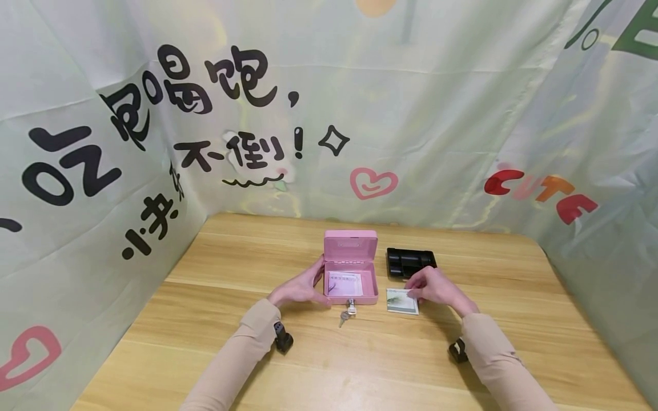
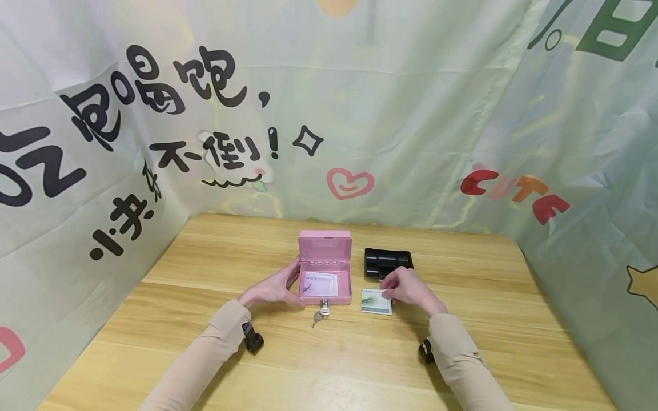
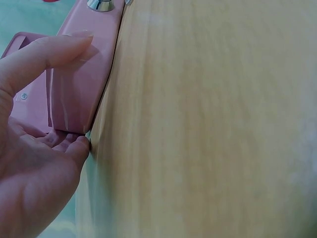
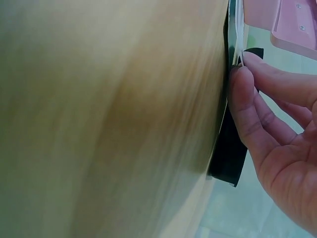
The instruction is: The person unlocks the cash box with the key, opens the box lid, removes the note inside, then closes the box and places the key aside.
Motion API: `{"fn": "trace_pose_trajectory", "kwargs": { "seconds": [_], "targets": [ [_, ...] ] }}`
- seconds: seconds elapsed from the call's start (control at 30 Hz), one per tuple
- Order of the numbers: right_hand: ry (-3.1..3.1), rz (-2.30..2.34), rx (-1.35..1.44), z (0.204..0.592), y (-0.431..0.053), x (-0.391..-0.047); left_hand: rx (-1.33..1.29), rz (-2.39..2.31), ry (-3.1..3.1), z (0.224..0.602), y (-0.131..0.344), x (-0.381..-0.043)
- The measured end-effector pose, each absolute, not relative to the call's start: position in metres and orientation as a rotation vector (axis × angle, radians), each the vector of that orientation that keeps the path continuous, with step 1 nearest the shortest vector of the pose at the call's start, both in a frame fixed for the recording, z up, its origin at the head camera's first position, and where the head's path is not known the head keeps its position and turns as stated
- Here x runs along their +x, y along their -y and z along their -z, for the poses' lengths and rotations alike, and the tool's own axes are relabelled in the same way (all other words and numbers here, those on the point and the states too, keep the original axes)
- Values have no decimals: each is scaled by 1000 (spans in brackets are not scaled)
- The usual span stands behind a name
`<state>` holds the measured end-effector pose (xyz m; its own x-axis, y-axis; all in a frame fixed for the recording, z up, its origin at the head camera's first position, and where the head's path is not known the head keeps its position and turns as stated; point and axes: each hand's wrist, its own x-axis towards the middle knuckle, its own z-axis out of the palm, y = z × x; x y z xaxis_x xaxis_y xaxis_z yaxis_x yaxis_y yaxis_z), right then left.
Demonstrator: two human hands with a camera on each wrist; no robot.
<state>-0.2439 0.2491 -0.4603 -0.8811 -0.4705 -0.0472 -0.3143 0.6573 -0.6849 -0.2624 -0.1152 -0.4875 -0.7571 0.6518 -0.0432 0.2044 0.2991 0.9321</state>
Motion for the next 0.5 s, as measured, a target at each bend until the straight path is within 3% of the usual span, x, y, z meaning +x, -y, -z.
{"fn": "trace_pose_trajectory", "kwargs": {
  "seconds": [0.5],
  "targets": [
    [-2685, 1029, -602, 458, -247, -240, 760, -1436, -2173, 485, 115, -262]
  ]
}}
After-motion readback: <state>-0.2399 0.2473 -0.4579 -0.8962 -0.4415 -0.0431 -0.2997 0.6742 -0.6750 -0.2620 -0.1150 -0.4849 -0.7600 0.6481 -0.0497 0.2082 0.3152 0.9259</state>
